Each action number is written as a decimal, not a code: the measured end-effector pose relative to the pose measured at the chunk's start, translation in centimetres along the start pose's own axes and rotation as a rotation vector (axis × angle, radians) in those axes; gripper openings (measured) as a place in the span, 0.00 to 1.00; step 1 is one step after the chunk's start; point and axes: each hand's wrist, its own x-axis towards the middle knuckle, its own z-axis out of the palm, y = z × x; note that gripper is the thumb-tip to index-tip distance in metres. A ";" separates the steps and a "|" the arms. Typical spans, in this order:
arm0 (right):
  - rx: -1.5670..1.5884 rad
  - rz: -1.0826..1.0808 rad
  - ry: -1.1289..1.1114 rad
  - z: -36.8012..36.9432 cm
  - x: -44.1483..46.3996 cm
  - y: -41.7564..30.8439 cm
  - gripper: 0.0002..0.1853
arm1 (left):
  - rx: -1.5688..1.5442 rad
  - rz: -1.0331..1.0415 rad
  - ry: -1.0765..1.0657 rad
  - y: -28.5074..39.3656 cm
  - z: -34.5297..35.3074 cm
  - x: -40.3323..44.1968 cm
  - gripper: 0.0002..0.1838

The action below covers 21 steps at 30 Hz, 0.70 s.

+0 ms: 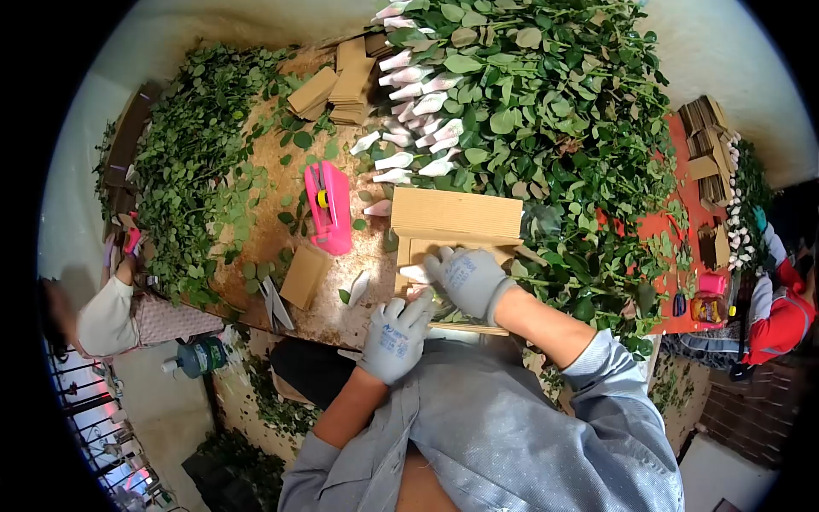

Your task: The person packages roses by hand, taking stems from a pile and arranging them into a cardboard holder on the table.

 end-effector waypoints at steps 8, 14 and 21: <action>0.016 0.050 0.038 1.6 -0.1 -0.7 0.20 | 0.045 0.016 -0.126 0.4 -2.4 1.0 0.20; -0.013 0.029 -0.008 -0.1 0.0 -0.7 0.15 | 0.034 0.019 -0.139 -3.2 -4.7 4.5 0.20; 0.020 0.012 0.023 0.4 0.2 -0.2 0.17 | 0.234 0.083 -0.321 -6.4 -2.8 7.2 0.09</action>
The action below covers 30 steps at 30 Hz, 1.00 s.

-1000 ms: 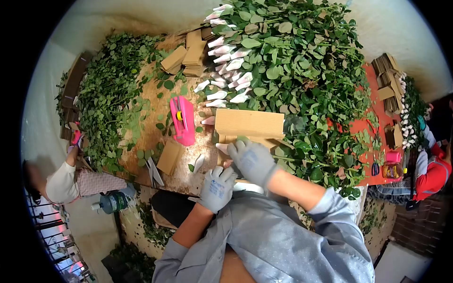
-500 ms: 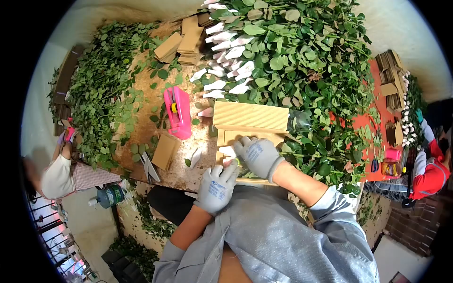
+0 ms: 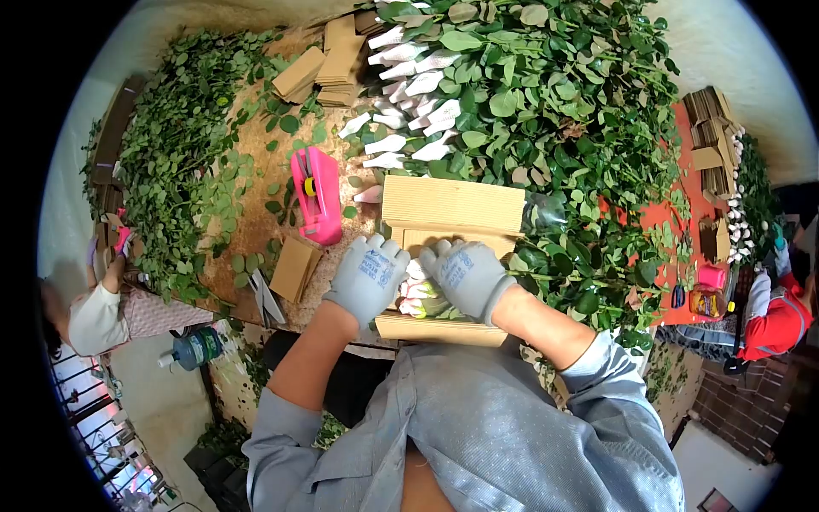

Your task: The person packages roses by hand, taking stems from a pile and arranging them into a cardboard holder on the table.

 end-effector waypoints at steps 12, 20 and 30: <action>0.111 -0.033 0.006 0.3 0.7 1.2 0.18 | 0.072 0.039 0.016 -3.0 0.8 -1.2 0.02; 0.018 -0.011 -0.025 0.0 0.7 0.3 0.16 | 0.201 -0.310 -0.294 -3.7 -0.5 -2.8 0.10; 0.004 -0.033 0.026 0.3 0.6 0.5 0.16 | -0.034 -0.210 -0.025 -2.2 2.3 -1.6 0.07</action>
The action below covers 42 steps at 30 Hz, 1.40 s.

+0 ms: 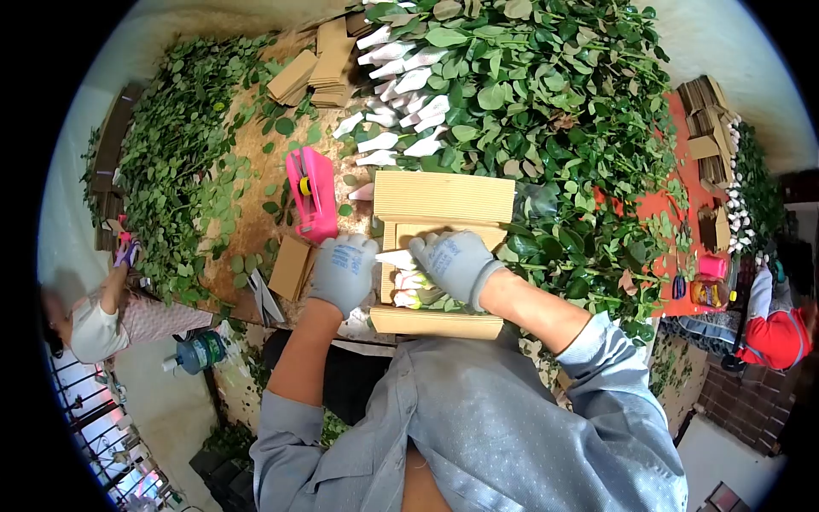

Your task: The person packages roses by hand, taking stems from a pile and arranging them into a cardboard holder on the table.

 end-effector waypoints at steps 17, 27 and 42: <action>-0.031 -0.051 -0.020 -0.1 -0.4 -0.1 0.17 | -0.185 0.225 0.118 7.6 -2.5 -4.4 0.22; -0.063 -0.110 -0.016 0.2 -0.8 0.7 0.21 | -0.171 0.191 0.231 7.7 -0.4 -4.8 0.19; 0.073 -0.145 -0.115 0.1 -0.5 2.0 0.27 | -0.236 0.232 0.027 6.8 -4.2 -3.1 0.19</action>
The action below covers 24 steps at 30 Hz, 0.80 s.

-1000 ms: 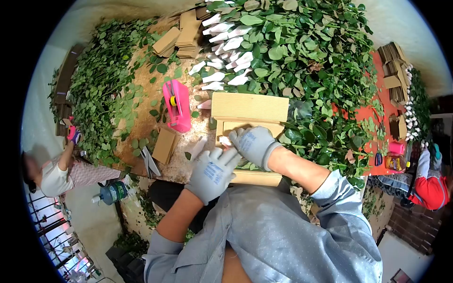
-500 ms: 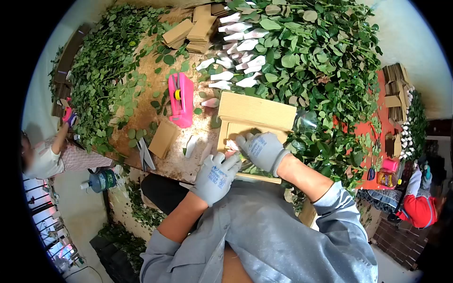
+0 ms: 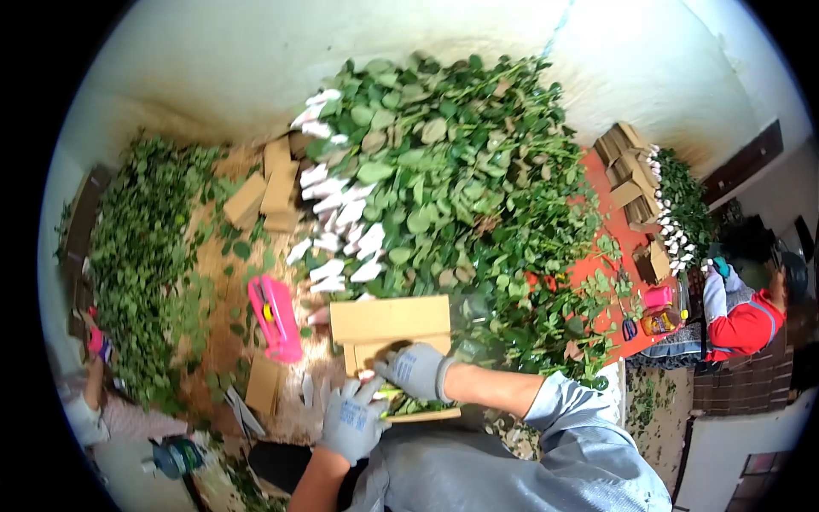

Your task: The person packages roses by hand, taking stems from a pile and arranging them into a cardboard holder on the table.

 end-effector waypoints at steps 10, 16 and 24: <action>-0.288 0.469 0.564 -16.0 5.8 13.1 0.15 | -0.008 -0.026 0.056 -0.4 1.6 -0.3 0.21; -0.465 0.644 0.492 -16.4 9.0 21.1 0.14 | -0.031 -0.018 0.121 -0.4 1.9 -0.3 0.14; -0.549 0.513 0.504 -15.6 7.5 21.1 0.13 | -0.072 -0.038 0.087 -0.4 2.1 -0.3 0.16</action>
